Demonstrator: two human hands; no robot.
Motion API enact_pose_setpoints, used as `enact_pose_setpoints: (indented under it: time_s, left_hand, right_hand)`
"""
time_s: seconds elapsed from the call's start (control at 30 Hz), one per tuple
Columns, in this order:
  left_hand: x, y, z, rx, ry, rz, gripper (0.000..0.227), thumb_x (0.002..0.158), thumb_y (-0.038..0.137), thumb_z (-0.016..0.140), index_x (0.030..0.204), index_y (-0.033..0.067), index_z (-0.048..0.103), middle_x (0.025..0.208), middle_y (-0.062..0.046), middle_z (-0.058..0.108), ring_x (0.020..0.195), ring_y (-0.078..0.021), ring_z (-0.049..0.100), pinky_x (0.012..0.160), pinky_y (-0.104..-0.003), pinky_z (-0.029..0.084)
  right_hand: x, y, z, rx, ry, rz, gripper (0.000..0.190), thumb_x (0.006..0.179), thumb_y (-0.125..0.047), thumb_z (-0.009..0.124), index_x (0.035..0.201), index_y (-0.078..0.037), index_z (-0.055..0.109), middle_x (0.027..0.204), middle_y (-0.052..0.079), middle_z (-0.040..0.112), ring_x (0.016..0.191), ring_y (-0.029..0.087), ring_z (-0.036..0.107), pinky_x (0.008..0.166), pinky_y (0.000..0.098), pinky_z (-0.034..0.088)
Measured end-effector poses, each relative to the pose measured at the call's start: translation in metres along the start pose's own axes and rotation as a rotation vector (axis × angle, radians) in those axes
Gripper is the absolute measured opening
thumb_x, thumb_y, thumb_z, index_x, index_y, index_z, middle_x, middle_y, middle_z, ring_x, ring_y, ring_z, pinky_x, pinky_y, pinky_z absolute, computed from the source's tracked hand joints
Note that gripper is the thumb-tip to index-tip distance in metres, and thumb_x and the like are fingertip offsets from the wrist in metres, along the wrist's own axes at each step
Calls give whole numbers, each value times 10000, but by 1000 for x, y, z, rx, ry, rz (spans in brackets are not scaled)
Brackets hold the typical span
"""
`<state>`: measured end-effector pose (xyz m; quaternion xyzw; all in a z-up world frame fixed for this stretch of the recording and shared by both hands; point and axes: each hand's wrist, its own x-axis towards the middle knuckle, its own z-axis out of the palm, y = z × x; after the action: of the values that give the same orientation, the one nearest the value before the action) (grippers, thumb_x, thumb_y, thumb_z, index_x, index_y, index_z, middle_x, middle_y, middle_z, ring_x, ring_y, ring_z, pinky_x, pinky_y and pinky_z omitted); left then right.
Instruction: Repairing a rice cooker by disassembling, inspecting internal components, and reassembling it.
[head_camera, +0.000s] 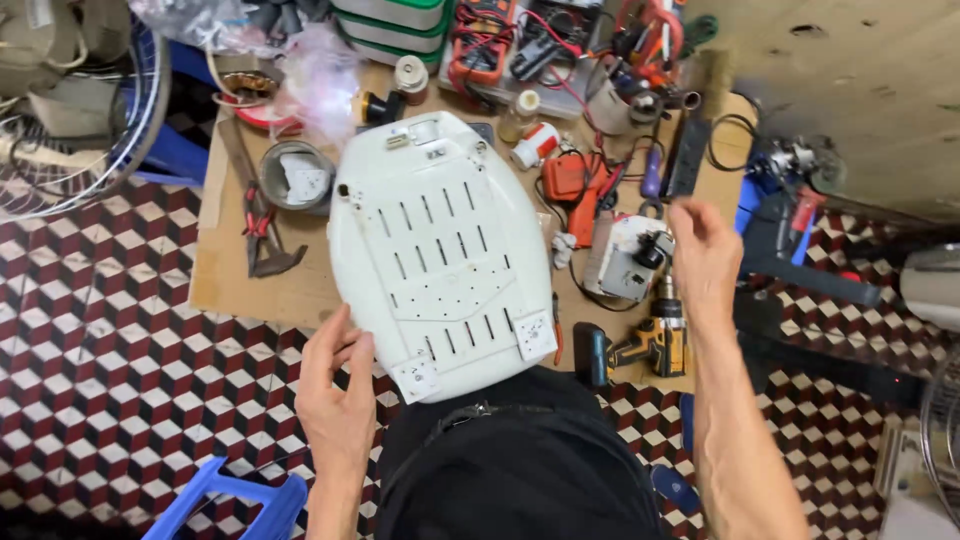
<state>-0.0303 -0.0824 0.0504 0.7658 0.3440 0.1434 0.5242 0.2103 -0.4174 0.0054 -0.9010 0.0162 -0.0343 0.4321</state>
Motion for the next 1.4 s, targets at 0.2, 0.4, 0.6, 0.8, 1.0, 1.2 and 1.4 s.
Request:
enact_pose_setpoints:
  time_s: [0.2, 0.4, 0.6, 0.8, 1.0, 1.2, 1.4]
  left_hand:
    - [-13, -8, -18, 184, -171, 107, 475, 849, 143, 768, 1293, 20, 649, 1195, -139, 700, 1064, -251, 697, 919, -338, 544]
    - [-28, -8, -17, 383, -348, 204, 795, 665, 241, 901, 1358, 51, 560, 1396, -186, 544, 1241, -351, 563, 996, -409, 487]
    - [-40, -19, -10, 436, -304, 126, 800, 693, 211, 888, 1393, 77, 526, 1480, -175, 488, 1301, -368, 525, 1011, -434, 478]
    - [-43, -13, -1, 378, -244, 66, 736, 729, 182, 857, 1384, 78, 536, 1469, -167, 503, 1251, -348, 580, 943, -408, 543]
    - [-39, -19, -1, 363, -214, 156, 610, 752, 176, 855, 1303, 72, 616, 1417, -168, 537, 1225, -357, 583, 943, -425, 529]
    - [-29, -39, -8, 372, -238, 367, 588, 729, 195, 870, 1251, 65, 633, 1422, -174, 515, 1309, -376, 499, 1050, -467, 449]
    - [-16, -58, -12, 302, -319, 505, 596, 736, 221, 892, 1239, 49, 625, 1501, -182, 446, 1415, -387, 411, 1133, -488, 393]
  right_hand:
    - [-121, 227, 11, 431, 324, 816, 195, 946, -181, 744, 986, -3, 675, 816, 30, 666, 702, 132, 594, 613, 288, 456]
    - [-155, 339, 20, 56, 360, 1010, 304, 874, -317, 800, 955, -62, 655, 735, 63, 589, 608, 204, 576, 528, 336, 446]
    - [-146, 353, 66, 602, 80, 1336, 251, 895, -362, 756, 976, -178, 606, 715, 18, 610, 522, 202, 539, 413, 357, 365]
    - [-143, 383, 72, 655, 111, 1370, 232, 880, -371, 792, 965, -260, 608, 864, -2, 624, 674, 186, 553, 513, 357, 362]
    - [-144, 353, 41, 1010, 392, 1158, 149, 906, -33, 720, 1010, -18, 615, 881, 95, 670, 742, 213, 674, 699, 338, 640]
    - [-178, 340, -54, 961, 308, 969, 158, 1046, -237, 685, 1029, -97, 614, 911, 41, 637, 816, 160, 638, 797, 340, 584]
    - [-217, 409, -207, 1126, 91, 573, 438, 1072, -509, 590, 1114, -73, 594, 1019, 99, 661, 846, 233, 599, 724, 425, 546]
